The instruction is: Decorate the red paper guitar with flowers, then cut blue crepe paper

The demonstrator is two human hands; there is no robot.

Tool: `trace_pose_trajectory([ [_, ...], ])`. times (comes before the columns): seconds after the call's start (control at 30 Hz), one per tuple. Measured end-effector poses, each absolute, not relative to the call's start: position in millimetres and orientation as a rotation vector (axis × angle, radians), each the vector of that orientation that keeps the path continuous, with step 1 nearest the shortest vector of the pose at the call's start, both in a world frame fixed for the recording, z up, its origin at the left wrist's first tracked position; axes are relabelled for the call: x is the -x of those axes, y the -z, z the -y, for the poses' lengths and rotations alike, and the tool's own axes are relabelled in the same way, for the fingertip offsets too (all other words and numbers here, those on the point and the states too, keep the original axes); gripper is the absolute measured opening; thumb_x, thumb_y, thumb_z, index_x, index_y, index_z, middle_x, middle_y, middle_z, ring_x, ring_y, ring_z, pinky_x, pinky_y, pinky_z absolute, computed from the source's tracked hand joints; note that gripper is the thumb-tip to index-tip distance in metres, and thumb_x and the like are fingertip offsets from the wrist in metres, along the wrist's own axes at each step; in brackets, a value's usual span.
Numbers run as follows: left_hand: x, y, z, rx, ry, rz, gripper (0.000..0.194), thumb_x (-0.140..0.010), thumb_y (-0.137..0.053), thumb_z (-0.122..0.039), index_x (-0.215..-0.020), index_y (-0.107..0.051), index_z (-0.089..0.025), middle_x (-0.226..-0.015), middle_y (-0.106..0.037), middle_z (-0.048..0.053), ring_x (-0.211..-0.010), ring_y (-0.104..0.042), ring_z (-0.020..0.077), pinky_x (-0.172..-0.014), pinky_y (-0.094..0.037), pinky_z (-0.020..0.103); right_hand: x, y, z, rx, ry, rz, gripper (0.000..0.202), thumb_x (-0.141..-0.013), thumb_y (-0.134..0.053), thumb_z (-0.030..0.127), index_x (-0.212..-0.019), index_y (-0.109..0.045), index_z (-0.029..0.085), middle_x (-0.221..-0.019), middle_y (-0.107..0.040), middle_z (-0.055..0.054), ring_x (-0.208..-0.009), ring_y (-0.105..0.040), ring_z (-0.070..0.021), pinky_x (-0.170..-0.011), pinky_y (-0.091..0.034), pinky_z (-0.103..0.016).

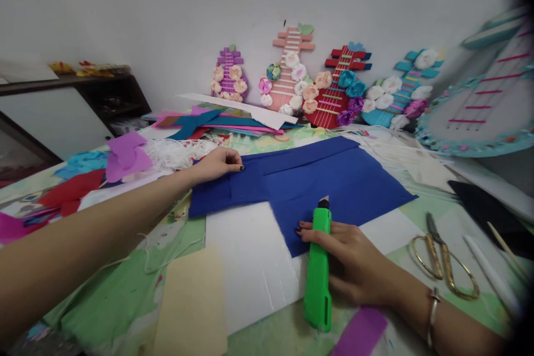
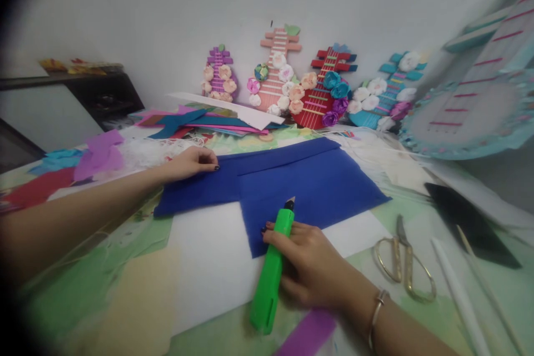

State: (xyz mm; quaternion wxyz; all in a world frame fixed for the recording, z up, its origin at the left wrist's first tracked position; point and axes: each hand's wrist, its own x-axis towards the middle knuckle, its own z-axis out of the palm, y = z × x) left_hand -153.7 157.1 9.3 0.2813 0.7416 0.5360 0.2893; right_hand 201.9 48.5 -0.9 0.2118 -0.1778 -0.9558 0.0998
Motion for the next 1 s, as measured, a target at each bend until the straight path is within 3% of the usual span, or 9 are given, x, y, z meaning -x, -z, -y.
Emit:
trace_pose_trajectory([
  [0.67, 160.8, -9.6, -155.1, -2.064, -0.710, -1.587, 0.016, -0.064, -0.063, -0.034, -0.064, -0.062, -0.018, -0.060, -0.060, -0.001, -0.060, -0.054, 0.0156, -0.059, -0.040, 0.027, -202.2, 2.0, -48.9, 0.495, -0.286, 2.654, 0.049, -0.075, -0.050, 0.020, -0.124, -0.049, 0.015, -0.126, -0.063, -0.018, -0.095, -0.070, -0.0284, -0.078, -0.057, -0.043],
  [1.0, 158.3, -11.3, -148.4, -2.104, -0.658, -1.519, 0.026, -0.069, -0.062, -0.044, -0.069, -0.062, -0.018, -0.064, -0.062, 0.000, -0.062, -0.057, 0.0158, -0.060, -0.044, 0.027, -202.2, 2.9, -48.3, 0.471, -0.265, 2.646, 0.051, -0.074, -0.049, 0.018, -0.125, -0.049, 0.014, -0.124, -0.064, -0.019, -0.094, -0.070, -0.0286, -0.076, -0.057, -0.043],
])
